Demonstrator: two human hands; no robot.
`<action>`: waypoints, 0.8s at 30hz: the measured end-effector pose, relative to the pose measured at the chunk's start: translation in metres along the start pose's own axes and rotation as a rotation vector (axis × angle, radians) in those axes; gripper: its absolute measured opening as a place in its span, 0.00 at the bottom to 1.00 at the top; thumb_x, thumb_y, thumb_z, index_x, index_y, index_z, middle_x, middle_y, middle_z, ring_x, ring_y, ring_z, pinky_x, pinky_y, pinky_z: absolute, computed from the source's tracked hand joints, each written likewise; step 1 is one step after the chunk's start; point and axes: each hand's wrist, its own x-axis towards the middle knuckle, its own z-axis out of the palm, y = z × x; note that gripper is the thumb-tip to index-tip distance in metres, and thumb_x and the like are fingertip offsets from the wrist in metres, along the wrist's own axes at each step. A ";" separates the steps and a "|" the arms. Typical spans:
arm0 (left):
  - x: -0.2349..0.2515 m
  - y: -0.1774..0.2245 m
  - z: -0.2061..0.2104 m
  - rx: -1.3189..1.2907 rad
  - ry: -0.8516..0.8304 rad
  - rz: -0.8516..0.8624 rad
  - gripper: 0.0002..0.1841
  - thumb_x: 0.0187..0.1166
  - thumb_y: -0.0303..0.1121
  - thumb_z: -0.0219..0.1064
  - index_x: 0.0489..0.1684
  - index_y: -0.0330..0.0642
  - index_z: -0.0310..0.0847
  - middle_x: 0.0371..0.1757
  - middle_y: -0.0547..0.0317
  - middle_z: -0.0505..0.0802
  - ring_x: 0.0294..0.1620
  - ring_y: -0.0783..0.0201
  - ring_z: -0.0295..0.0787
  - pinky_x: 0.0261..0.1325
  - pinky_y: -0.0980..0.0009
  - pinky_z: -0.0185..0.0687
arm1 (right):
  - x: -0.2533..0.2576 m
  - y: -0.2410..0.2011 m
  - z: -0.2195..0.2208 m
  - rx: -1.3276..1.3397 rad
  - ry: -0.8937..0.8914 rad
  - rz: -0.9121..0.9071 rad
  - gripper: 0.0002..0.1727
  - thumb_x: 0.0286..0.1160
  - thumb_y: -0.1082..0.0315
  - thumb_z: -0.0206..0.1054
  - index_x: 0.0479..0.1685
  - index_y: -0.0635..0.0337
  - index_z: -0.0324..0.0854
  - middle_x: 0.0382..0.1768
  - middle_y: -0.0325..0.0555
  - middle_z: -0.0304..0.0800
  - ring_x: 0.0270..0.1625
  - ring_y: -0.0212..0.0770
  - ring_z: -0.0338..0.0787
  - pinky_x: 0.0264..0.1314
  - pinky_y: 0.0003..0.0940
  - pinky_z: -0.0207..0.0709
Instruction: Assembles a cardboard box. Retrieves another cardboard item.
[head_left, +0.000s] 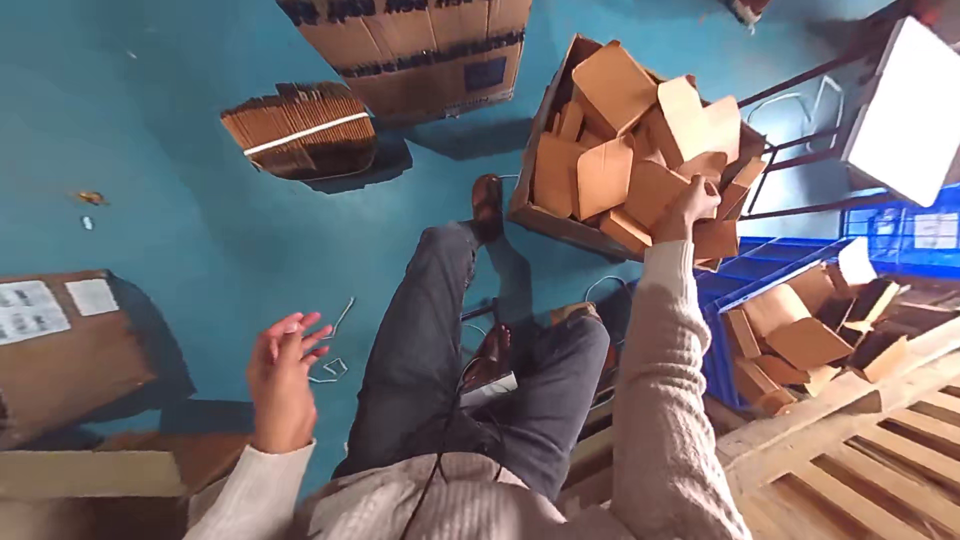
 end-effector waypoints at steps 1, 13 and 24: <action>0.003 0.004 0.006 -0.001 -0.008 0.019 0.21 0.89 0.40 0.49 0.72 0.37 0.67 0.66 0.61 0.87 0.55 0.71 0.90 0.52 0.73 0.86 | -0.009 0.019 -0.011 -0.017 0.010 -0.103 0.31 0.79 0.61 0.66 0.77 0.72 0.68 0.69 0.66 0.78 0.68 0.51 0.82 0.69 0.37 0.76; -0.032 0.032 0.066 0.126 -0.274 0.326 0.18 0.92 0.35 0.41 0.70 0.35 0.65 0.63 0.62 0.89 0.54 0.68 0.90 0.53 0.69 0.87 | -0.146 0.379 -0.303 -0.421 0.243 0.913 0.46 0.81 0.56 0.65 0.89 0.77 0.48 0.87 0.77 0.52 0.90 0.65 0.57 0.89 0.47 0.58; -0.095 0.016 0.090 0.399 -0.306 0.472 0.17 0.92 0.34 0.43 0.69 0.35 0.67 0.63 0.62 0.88 0.51 0.71 0.90 0.50 0.72 0.87 | -0.194 0.448 -0.247 -0.260 0.019 0.866 0.49 0.72 0.50 0.76 0.83 0.78 0.60 0.82 0.77 0.64 0.85 0.68 0.67 0.86 0.54 0.63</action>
